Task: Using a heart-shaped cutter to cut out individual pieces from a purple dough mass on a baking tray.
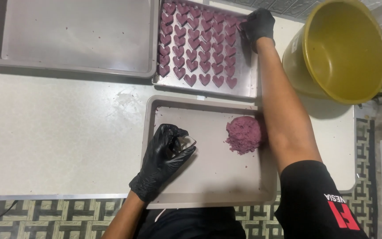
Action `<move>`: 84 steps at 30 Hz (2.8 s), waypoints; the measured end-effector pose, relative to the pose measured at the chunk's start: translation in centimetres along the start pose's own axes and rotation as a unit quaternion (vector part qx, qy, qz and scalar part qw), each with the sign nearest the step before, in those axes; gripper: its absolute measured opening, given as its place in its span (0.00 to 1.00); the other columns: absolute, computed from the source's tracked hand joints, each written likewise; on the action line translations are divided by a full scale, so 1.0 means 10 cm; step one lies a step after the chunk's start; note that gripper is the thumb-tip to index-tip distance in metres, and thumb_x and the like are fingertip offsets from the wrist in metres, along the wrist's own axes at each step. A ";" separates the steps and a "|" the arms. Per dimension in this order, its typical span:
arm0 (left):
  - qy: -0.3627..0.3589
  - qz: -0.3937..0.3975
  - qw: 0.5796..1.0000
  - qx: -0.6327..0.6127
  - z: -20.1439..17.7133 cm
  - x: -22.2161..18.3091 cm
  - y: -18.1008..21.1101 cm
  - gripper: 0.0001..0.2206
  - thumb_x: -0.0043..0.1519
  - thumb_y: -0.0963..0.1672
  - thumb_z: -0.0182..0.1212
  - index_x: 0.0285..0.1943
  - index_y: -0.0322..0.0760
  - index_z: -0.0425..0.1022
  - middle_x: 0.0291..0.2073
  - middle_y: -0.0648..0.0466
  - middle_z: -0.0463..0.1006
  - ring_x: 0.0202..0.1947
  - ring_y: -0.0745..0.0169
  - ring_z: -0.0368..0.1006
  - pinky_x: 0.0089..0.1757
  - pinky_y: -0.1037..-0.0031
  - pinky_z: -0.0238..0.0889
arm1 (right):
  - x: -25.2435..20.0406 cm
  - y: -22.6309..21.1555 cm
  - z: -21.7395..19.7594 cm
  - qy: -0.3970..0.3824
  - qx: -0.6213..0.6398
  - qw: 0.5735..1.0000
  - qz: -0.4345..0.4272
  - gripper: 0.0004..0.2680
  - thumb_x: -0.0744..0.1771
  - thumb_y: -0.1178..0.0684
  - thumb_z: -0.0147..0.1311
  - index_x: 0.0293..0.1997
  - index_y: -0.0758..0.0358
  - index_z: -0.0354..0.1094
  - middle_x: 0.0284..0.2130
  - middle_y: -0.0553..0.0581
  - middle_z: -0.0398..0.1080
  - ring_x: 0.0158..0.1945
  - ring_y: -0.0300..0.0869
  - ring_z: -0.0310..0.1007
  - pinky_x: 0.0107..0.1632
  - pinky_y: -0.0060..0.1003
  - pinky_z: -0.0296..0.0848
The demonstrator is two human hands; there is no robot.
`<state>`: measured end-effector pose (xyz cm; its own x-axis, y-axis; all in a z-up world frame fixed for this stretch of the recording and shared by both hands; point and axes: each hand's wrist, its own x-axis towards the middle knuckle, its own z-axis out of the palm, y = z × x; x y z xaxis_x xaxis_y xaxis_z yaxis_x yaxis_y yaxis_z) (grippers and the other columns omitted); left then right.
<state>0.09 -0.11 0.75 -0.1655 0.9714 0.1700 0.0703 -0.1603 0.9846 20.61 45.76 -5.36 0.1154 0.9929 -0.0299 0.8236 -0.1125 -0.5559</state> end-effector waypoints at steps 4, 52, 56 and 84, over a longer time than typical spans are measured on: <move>0.004 0.009 1.000 0.007 0.01 0.00 0.01 0.17 0.55 0.41 0.74 0.50 0.34 0.73 0.45 0.49 0.73 0.43 0.60 0.81 0.44 0.73 0.82 | -0.04 -0.08 -0.07 -0.002 -0.007 1.000 -0.019 0.05 0.56 0.57 0.57 0.26 0.49 0.75 0.25 0.45 0.77 0.31 0.33 0.76 0.34 0.30 0.76; -0.145 0.039 0.868 0.473 0.14 -0.15 0.01 0.09 0.50 0.49 0.68 0.32 0.48 0.72 0.28 0.56 0.69 0.36 0.50 0.73 0.33 0.61 0.73 | -3.71 0.78 -1.24 -0.053 -0.061 0.993 -0.089 0.22 0.62 0.46 0.69 0.63 0.47 0.69 0.54 0.53 0.72 0.61 0.51 0.69 0.64 0.53 0.70; -0.135 0.061 0.870 0.471 0.14 -0.16 -0.02 0.10 0.50 0.50 0.69 0.32 0.48 0.72 0.29 0.57 0.69 0.36 0.52 0.73 0.33 0.63 0.72 | -3.76 0.88 -1.13 -0.027 -0.055 0.996 -0.066 0.18 0.64 0.47 0.66 0.60 0.47 0.71 0.51 0.51 0.72 0.59 0.49 0.72 0.62 0.51 0.72; -0.157 0.013 0.873 0.462 0.14 -0.12 -0.02 0.15 0.47 0.50 0.74 0.36 0.48 0.74 0.31 0.57 0.70 0.39 0.51 0.74 0.36 0.60 0.74 | -4.02 0.62 -1.26 0.011 0.182 0.977 -0.107 0.11 0.65 0.55 0.64 0.52 0.60 0.75 0.44 0.61 0.74 0.50 0.55 0.77 0.53 0.47 0.79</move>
<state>1.65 -1.05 0.33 0.1156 0.9928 0.0300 0.8571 -0.1149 0.5022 28.03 4.69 2.86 -0.0228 0.9906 0.1349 0.5781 0.1231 -0.8067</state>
